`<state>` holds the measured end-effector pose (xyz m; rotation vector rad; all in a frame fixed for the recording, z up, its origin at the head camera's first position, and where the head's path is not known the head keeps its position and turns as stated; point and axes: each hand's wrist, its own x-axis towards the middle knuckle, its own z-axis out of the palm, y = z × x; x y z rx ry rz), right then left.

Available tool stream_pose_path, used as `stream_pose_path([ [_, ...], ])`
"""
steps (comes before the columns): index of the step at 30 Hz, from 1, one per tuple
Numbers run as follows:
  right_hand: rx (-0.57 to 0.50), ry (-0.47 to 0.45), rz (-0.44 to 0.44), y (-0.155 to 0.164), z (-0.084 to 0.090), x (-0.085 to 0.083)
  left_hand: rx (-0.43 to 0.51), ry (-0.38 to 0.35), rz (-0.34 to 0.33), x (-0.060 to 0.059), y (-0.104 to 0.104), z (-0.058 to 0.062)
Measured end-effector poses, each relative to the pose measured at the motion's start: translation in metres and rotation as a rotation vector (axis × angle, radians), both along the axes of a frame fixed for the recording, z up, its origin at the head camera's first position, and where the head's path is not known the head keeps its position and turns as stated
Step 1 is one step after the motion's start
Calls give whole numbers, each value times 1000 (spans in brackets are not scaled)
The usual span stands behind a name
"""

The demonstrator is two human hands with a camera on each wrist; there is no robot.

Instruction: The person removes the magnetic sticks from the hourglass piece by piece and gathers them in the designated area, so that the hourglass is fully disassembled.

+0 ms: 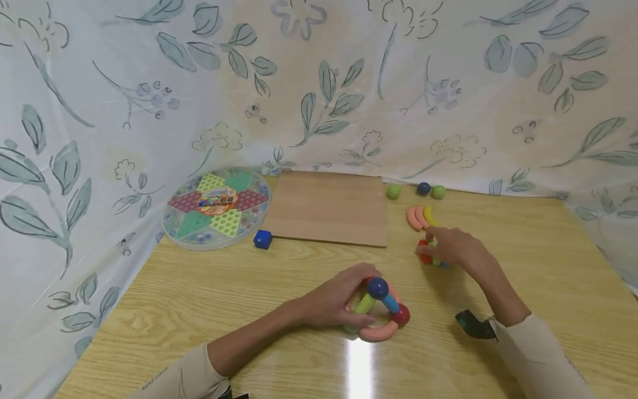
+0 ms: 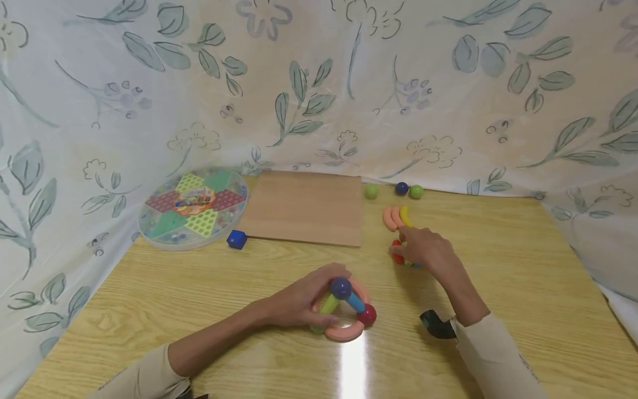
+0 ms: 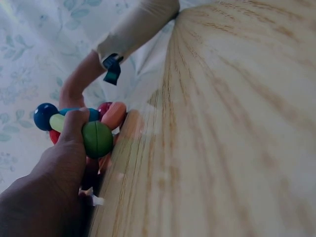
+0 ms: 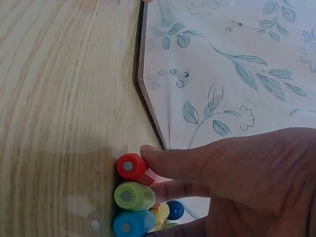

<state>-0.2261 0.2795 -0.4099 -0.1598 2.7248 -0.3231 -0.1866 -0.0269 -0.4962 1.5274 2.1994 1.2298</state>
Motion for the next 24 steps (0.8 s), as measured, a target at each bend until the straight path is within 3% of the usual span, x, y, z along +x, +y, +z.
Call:
stream_pose_path([
  [24, 0, -30, 5, 0, 3, -2, -32, 4, 14, 0, -1, 2],
])
